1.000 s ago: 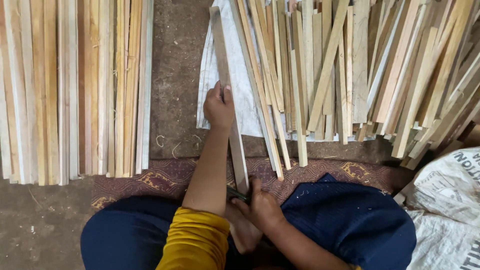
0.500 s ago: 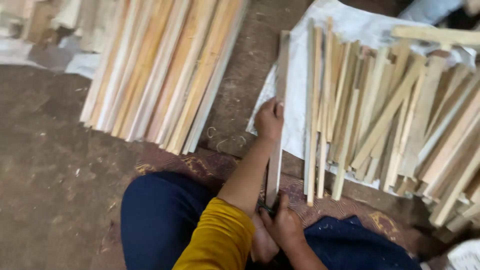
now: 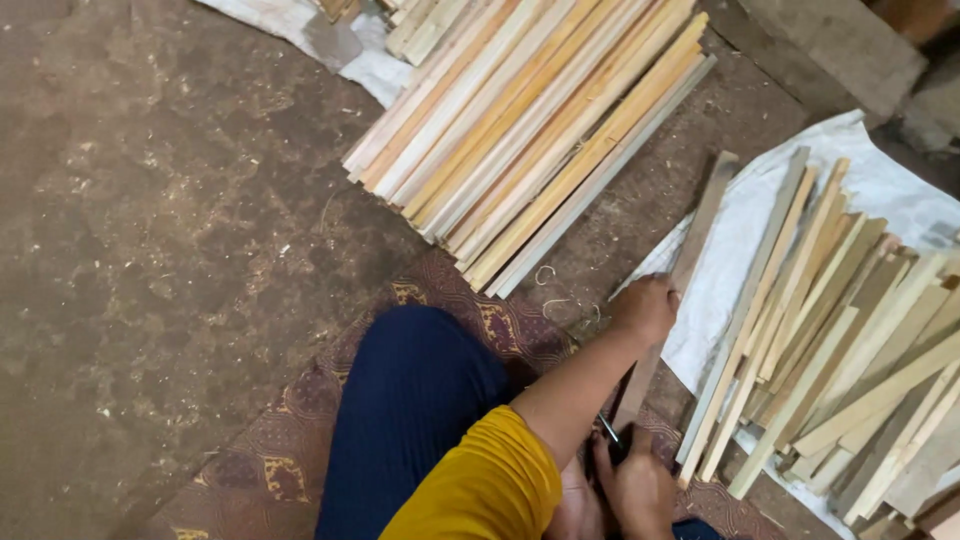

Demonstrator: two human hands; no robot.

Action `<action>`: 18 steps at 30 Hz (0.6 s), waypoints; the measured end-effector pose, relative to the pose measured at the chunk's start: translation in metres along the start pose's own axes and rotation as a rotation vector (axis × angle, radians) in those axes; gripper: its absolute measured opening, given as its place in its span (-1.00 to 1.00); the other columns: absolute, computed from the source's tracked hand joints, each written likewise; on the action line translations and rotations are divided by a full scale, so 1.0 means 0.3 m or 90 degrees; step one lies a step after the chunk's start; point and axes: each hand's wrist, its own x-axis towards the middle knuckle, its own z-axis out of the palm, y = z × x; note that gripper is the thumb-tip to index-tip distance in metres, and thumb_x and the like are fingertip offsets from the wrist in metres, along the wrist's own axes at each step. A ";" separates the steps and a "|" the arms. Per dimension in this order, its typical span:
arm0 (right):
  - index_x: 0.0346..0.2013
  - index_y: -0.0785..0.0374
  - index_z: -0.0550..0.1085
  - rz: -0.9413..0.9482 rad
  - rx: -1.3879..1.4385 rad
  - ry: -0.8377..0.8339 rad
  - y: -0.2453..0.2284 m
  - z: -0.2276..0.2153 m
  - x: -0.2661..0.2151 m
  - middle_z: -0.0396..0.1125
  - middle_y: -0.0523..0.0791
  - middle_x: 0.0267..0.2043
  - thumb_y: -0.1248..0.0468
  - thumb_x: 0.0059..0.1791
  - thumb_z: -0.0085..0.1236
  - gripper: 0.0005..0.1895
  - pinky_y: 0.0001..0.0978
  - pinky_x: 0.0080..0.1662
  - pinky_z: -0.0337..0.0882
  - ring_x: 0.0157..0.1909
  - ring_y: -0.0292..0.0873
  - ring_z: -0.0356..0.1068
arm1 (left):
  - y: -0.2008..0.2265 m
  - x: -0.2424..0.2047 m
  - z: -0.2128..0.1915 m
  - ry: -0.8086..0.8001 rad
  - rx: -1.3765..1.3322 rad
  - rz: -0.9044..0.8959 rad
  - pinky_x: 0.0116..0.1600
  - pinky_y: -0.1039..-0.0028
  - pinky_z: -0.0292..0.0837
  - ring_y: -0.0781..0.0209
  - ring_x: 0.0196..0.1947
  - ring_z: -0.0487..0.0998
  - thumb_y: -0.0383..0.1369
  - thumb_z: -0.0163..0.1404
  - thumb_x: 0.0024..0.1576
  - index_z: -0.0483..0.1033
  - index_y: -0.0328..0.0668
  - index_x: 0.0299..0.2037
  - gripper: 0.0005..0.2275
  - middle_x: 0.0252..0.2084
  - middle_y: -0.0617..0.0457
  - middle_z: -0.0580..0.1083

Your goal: Marking wooden slats with a pen using a reference slat as a guide

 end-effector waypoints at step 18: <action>-0.47 0.32 0.50 -0.036 0.081 0.217 0.162 0.199 0.075 0.40 0.02 -0.66 -0.01 -0.18 0.39 -0.57 -0.18 -0.49 0.40 -0.60 0.04 0.44 | -0.041 -0.025 0.004 -0.008 -0.094 -0.035 -0.10 0.00 0.48 -0.24 -0.18 0.58 -0.34 -0.10 0.22 0.54 -0.38 0.02 -0.71 -0.12 -0.26 0.56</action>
